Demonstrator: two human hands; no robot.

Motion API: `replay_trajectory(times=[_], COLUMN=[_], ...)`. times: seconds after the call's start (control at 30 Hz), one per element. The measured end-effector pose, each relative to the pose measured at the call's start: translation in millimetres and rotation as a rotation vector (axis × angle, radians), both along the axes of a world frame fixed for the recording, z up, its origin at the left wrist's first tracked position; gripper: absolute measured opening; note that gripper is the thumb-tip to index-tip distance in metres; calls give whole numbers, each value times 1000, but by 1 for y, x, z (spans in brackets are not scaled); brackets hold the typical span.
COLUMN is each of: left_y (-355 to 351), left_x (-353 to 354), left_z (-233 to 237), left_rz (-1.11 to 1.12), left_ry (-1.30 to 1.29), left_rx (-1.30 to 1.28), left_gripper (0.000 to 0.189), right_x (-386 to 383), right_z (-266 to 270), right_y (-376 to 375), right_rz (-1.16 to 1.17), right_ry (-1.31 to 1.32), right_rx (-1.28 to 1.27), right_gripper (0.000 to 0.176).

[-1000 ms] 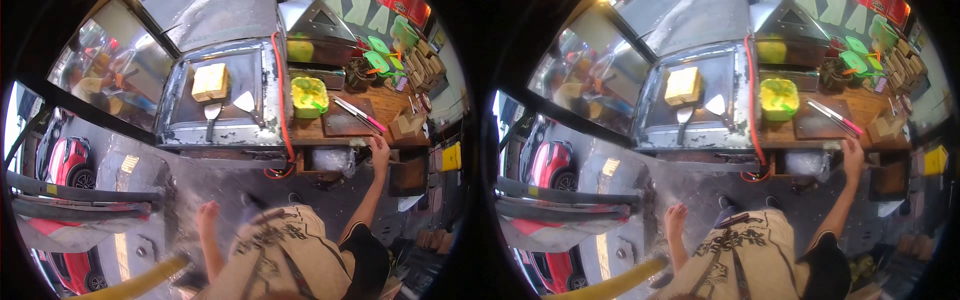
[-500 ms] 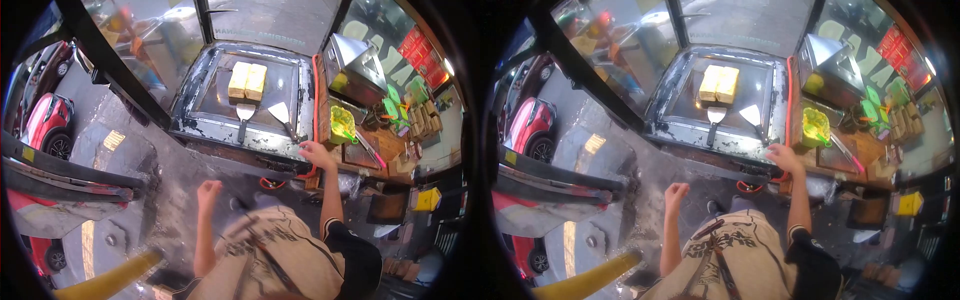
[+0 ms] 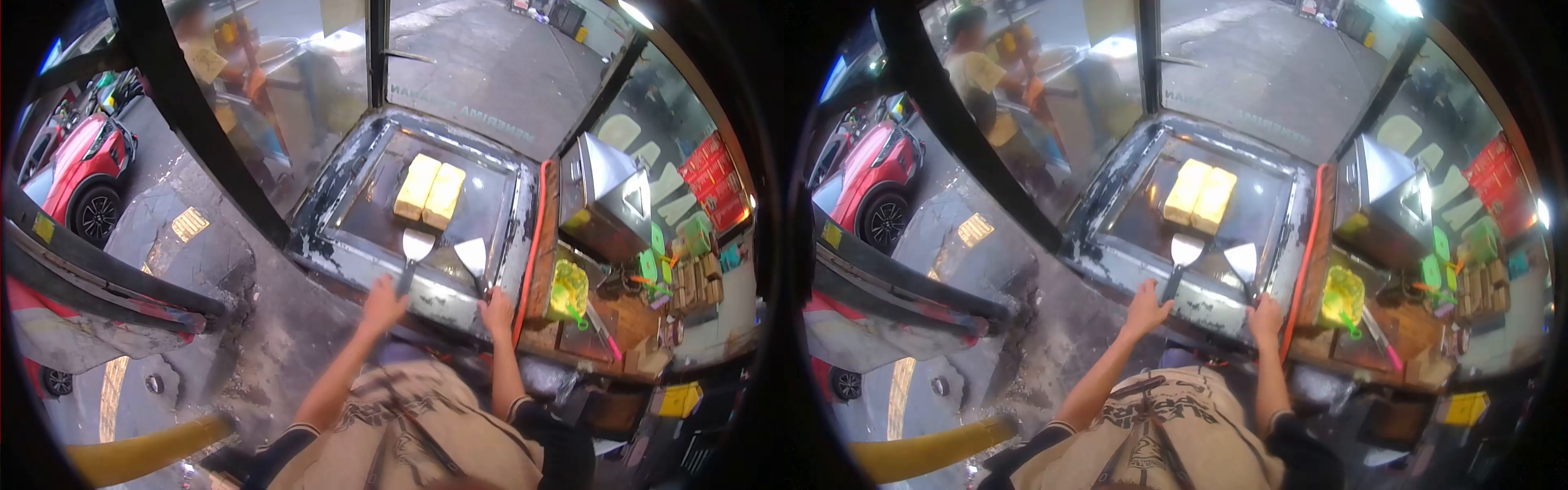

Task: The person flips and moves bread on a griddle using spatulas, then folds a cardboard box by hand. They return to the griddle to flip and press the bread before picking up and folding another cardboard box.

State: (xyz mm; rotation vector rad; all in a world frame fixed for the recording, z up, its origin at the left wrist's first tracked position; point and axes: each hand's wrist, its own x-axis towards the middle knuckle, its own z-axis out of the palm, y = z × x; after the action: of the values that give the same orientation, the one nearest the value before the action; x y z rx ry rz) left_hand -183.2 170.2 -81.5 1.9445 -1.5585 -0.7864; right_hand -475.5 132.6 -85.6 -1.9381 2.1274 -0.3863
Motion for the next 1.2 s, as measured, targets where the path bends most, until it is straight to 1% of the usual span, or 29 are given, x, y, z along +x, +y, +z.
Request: replay_trajectory(times=[0.07,0.13,0.17,0.2,0.23,0.3,0.33,0.43,0.5,0.53,0.57,0.6,0.67,0.7,0.73,0.77,0.8,0.83,0.87,0.93,1.03,1.07,1.13,1.2], left_y=[-21,-39,-45,-49,-55,-57,-55,-57,-49,-43,-39,-34,-26,-23,-18,-14,-9,-7,-5,-2,8,8,17,24], left_x=[-7,-12,-15,-17,-20,-19,-16,-7,11,21,30,39,58,67,78,89,101,111,120,140,167,177,193,208], left_z=[4,-1,-6,-13,-15,-17,-17,-10,-7,-10,-12,-3,3,3,0,-3,-11,-15,-3,38,39,42,48,45], left_rz=[-47,-92,-116,-141,-142,-157,-137,-83,-60,-81,-44,-9,38,54,66,78,84,89,103,133,178,180,191,206], left_ry=[-101,-150,-174,-219,-211,-211,-157,19,145,227,287,347,432,457,475,494,505,516,533,567,655,649,645,620], left_rx=[85,181,234,199,205,233,251,258,225,118,142,168,220,243,246,249,228,204,223,256,256,239,222,209], left_gripper=[67,67,67,63,59,53,50,45,44,47,47,47,49,50,51,53,54,55,55,56,55,55,54,42], right_x=[1,17,19,22,23,28,33,44,63,74,88,105,140,156,173,191,211,227,245,271,295,302,315,326], right_z=[-3,26,30,34,39,58,69,100,120,125,129,133,149,148,137,123,118,98,93,70,48,37,35,39], right_y=[-6,-7,-9,-12,-15,-28,-31,-47,-61,-68,-76,-88,-116,-139,-165,-194,-222,-259,-284,-326,-341,-340,-308,-263], right_rz=[19,-18,-22,10,39,63,72,107,152,191,229,341,409,457,506,507,482,478,450,342,288,300,385,464], right_ry=[3,-79,-99,-99,-104,-60,-40,-440,-478,-520,-565,-576,-377,-280,-183,-195,-112,-38,4,100,173,177,207,265], right_rx=[-13,29,34,47,64,115,145,109,133,131,129,1,-27,-48,-65,-101,-62,-53,-54,-43,-17,-23,5,93], right_gripper=[35,42,45,47,48,44,41,33,30,30,30,31,28,28,28,28,31,31,31,31,29,26,23,21])
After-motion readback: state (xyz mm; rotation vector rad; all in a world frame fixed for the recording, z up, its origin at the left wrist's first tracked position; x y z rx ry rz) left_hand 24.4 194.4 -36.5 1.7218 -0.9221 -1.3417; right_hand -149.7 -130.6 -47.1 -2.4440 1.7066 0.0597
